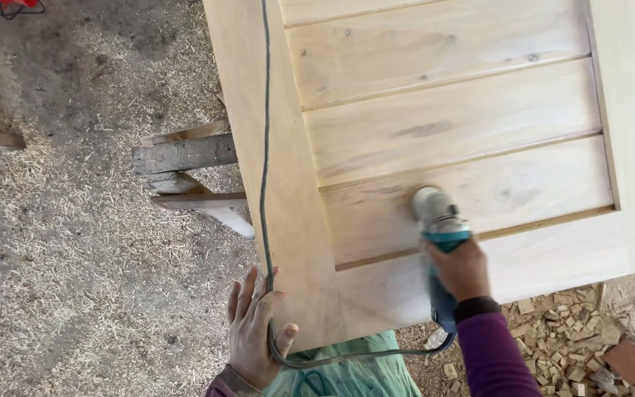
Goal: Sanding a wooden door using a power sander.
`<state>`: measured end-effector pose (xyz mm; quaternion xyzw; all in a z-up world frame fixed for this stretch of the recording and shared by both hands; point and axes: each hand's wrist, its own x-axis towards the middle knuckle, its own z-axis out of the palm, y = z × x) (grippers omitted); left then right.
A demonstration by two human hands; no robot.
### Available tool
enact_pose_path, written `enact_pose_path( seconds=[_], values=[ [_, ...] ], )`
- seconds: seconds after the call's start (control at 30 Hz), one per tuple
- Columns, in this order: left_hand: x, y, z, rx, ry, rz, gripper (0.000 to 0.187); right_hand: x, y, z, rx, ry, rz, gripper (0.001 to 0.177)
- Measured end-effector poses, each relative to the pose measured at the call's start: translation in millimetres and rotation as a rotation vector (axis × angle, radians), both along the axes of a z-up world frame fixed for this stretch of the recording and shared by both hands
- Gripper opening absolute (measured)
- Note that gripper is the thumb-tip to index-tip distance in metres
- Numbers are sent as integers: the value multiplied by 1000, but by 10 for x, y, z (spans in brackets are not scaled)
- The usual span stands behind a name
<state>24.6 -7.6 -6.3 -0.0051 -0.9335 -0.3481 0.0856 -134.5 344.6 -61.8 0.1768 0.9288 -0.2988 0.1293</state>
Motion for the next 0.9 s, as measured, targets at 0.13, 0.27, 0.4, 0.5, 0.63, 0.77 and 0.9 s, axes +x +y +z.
enact_pose_path(
  seconds=[0.13, 0.27, 0.4, 0.5, 0.63, 0.77, 0.9],
  values=[
    [36, 2, -47, 11, 13, 4, 58, -110, 100, 86, -90, -22, -202, 55],
    [15, -29, -34, -4, -9, 21, 59, -75, -295, 71, -138, -21, -94, 57],
    [-7, -37, 13, 16, 2, 2, 61, 10, -866, 181, -175, -63, 4, 62],
    [11, -60, 2, 6, 6, -2, 61, -8, -1176, 410, -55, -80, 129, 65],
    [46, -94, -32, 4, -16, 3, 62, -56, -1354, 457, -68, -56, 175, 68],
    [64, -118, -59, 5, -17, 20, 63, -50, -1435, 463, -74, -50, 215, 68],
    [58, -116, -71, -8, -18, 11, 63, 45, -1437, 486, -93, -32, 242, 67]
  ],
)
